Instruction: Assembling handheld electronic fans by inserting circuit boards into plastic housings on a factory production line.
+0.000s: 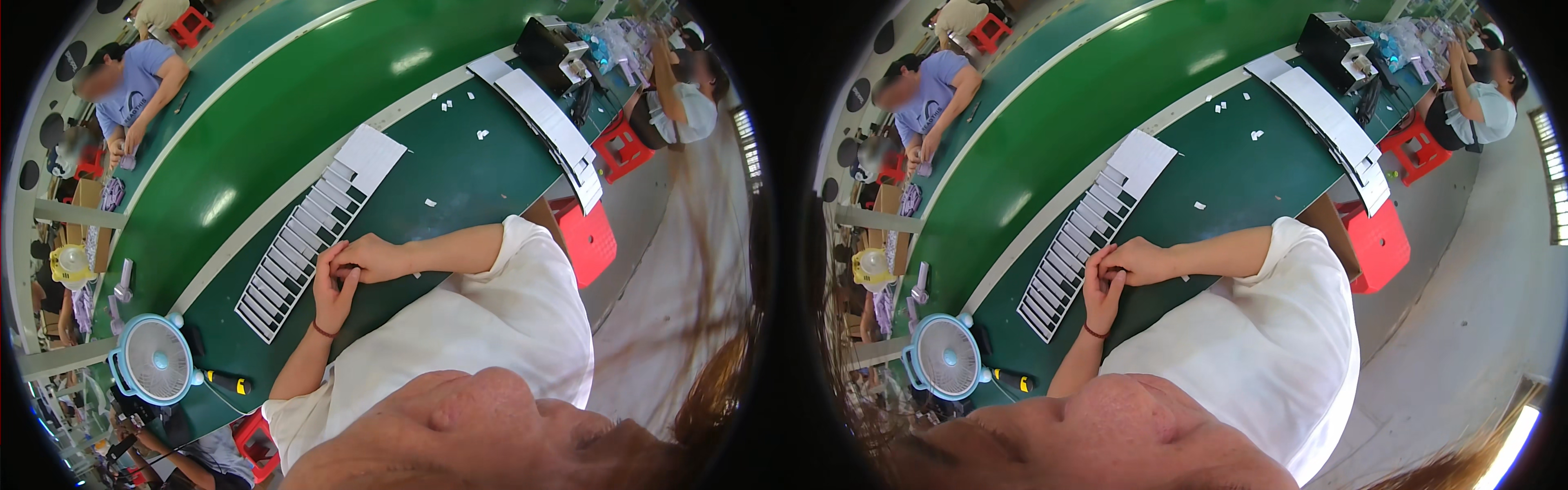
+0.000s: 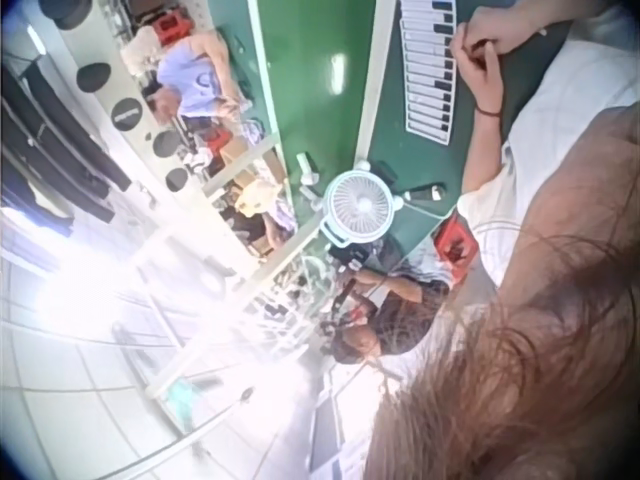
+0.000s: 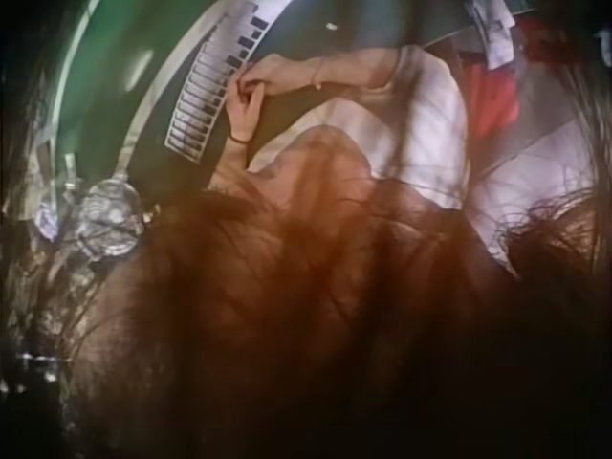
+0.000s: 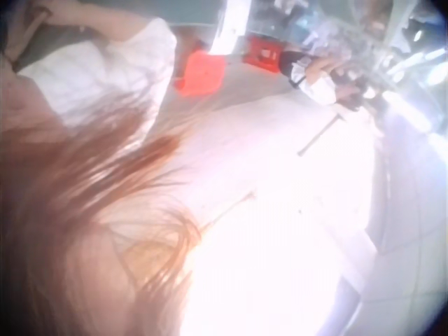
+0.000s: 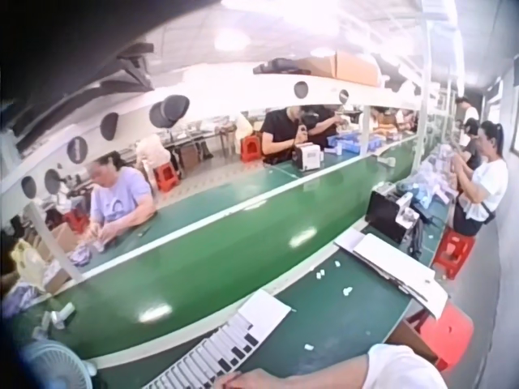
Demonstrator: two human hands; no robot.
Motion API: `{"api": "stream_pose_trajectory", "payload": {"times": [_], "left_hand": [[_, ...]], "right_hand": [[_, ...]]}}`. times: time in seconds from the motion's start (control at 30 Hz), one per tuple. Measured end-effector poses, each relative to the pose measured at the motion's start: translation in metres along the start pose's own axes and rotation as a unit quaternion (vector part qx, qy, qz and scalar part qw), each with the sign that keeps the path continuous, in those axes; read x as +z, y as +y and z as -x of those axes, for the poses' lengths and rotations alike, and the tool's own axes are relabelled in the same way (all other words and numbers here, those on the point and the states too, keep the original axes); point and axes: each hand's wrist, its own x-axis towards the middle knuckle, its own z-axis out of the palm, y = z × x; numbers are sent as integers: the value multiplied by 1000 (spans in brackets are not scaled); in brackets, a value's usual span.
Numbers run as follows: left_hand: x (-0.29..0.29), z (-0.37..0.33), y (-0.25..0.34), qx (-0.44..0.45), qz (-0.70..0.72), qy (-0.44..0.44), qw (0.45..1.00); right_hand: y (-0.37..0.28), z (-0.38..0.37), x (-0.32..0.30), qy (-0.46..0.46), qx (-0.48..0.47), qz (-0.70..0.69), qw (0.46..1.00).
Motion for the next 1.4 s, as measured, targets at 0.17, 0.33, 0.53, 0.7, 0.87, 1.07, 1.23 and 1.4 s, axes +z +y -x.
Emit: {"api": "stream_pose_trajectory", "payload": {"times": [0.17, 0.33, 0.53, 0.7, 0.87, 1.07, 1.23, 1.4], "left_hand": [[-1, 1, 1, -13, 7, -1, 1000], [2, 2, 4, -12, 16, 5, 1000], [9, -4, 5, -17, 12, 16, 1000], [4, -1, 1, -15, 20, 24, 999], [0, -1, 7, 98, -94, 75, 988], [-33, 30, 56, 195, -200, 233, 931], [-69, 82, 50, 122, -242, 411, 871], [-69, 118, 36, 73, -306, 413, 855]], "right_hand": [[0, -1, 1, -5, 5, 3, 1000], [-2, 1, 0, -11, -2, 11, 1000], [3, 3, -3, -7, -6, 22, 1000], [-6, -6, -7, -24, -1, 42, 999], [-9, -4, -5, -13, -2, 23, 1000], [-3, -6, -3, -30, 25, -58, 998], [1, -3, -10, -20, 56, -27, 998], [5, -9, 0, -30, 27, -58, 998]]}}
